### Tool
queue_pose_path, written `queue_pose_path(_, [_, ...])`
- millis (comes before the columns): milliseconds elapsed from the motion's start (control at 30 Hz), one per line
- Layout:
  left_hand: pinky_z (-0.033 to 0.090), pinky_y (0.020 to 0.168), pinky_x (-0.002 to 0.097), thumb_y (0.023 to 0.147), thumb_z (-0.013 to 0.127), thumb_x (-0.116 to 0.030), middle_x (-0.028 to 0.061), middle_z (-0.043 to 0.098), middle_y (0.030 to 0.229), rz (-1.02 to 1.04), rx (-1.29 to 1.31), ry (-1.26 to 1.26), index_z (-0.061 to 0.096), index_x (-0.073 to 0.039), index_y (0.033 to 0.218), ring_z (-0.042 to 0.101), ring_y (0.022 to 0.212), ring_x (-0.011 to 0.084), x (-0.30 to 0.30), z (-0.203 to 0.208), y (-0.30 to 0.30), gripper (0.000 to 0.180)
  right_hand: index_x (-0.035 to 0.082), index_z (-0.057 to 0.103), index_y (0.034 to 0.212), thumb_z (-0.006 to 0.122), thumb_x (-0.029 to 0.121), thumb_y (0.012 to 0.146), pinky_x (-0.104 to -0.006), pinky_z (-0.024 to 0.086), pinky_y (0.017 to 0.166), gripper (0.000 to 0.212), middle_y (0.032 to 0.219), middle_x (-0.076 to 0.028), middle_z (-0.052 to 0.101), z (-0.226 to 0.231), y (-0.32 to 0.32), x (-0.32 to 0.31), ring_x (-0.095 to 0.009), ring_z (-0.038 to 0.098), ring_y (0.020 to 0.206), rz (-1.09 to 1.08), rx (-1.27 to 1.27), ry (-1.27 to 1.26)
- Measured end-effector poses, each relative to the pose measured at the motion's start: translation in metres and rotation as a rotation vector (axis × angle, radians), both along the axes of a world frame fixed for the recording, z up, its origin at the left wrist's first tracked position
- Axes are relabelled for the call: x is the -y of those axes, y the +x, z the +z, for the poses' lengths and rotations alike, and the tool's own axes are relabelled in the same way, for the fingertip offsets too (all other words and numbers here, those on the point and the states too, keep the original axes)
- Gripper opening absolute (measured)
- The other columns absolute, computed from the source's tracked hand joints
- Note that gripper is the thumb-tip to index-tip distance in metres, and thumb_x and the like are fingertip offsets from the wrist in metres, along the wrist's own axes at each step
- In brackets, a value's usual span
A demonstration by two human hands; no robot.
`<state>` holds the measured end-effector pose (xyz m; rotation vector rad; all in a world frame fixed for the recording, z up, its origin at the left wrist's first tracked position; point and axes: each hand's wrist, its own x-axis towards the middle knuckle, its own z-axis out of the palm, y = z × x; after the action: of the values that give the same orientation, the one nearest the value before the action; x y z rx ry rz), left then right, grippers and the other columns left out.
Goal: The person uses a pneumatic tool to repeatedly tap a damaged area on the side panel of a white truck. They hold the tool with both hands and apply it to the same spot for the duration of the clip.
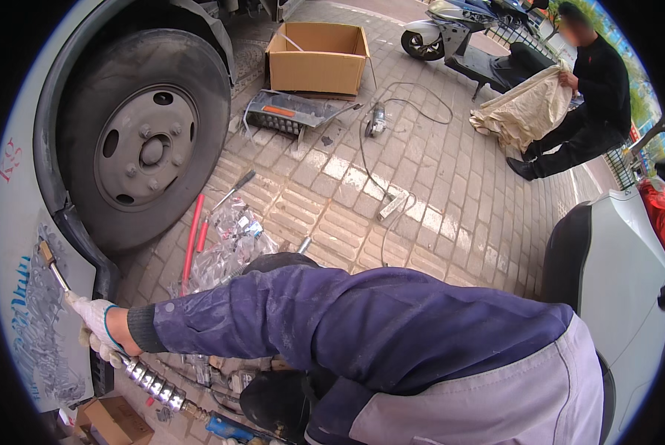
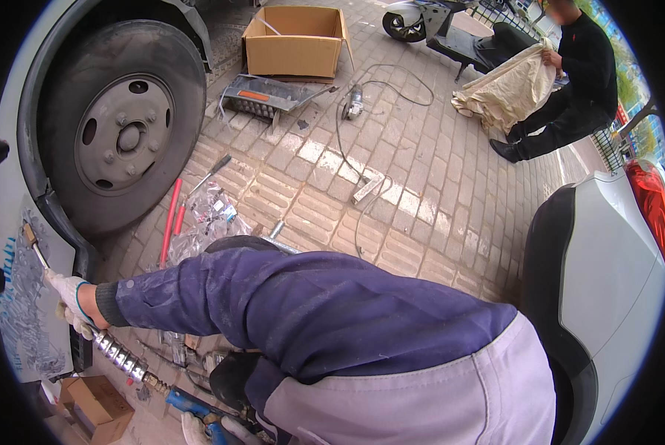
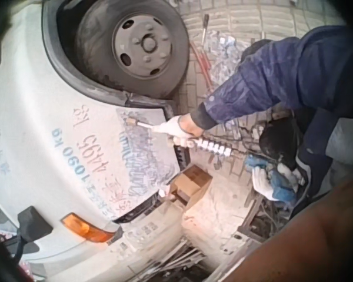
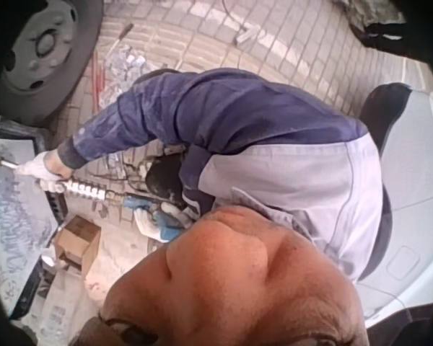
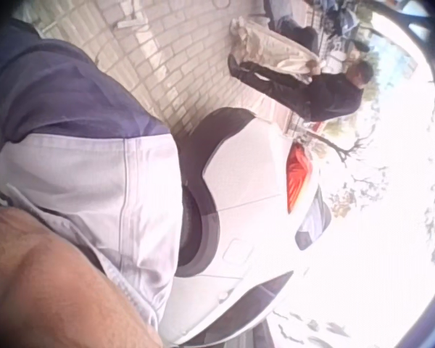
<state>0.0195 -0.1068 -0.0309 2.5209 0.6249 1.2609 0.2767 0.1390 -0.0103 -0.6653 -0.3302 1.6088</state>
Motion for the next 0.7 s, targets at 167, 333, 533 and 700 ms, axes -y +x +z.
queue_pose_path(167, [0.056, 0.105, 0.0581, 0.099, 0.083, -0.027, 0.0272, 0.072, 0.126, -0.056, 0.079, 0.087, 0.068, 0.008, 0.122, 0.071, 0.116, 0.0471, -0.007, -0.004, -0.001, 0.045, 0.013, 0.053, 0.088, 0.041, 0.094, 0.1, -0.0342, 0.027, 0.041, 0.083, 0.062, 0.005, 0.033, 0.005, 0.004, 0.011, -0.011, 0.03, 0.044, 0.027, -0.063, -0.023])
queue_pose_path(333, [0.055, 0.106, 0.0559, 0.094, 0.084, -0.038, 0.0207, 0.069, 0.125, 0.159, -0.084, -0.1, 0.063, -0.003, 0.116, 0.068, 0.122, 0.0458, 0.002, -0.001, -0.014, 0.047, 0.015, 0.054, 0.085, 0.043, 0.093, 0.1, -0.0317, 0.025, 0.042, 0.081, 0.06, 0.009, 0.03, 0.009, 0.006, 0.023, -0.01, 0.028, 0.043, 0.076, -0.099, -0.002])
queue_pose_path(533, [0.056, 0.102, 0.0537, 0.094, 0.086, -0.044, 0.0195, 0.071, 0.123, 0.153, -0.131, -0.147, 0.063, -0.005, 0.115, 0.07, 0.118, 0.0445, 0.0, 0.0, -0.02, 0.05, 0.014, 0.056, 0.084, 0.046, 0.09, 0.102, -0.0313, 0.026, 0.043, 0.078, 0.059, 0.007, 0.031, 0.01, 0.011, 0.027, -0.011, 0.029, 0.044, 0.039, -0.114, 0.026])
queue_pose_path(700, [0.057, 0.102, 0.0528, 0.081, 0.093, -0.029, 0.0148, 0.07, 0.124, 0.137, -0.096, -0.17, 0.067, -0.008, 0.113, 0.069, 0.121, 0.0427, 0.0, -0.001, -0.019, 0.046, 0.014, 0.056, 0.084, 0.049, 0.089, 0.102, -0.0322, 0.027, 0.042, 0.077, 0.06, 0.006, 0.034, 0.009, 0.012, 0.027, -0.013, 0.031, 0.044, 0.067, -0.128, 0.036])
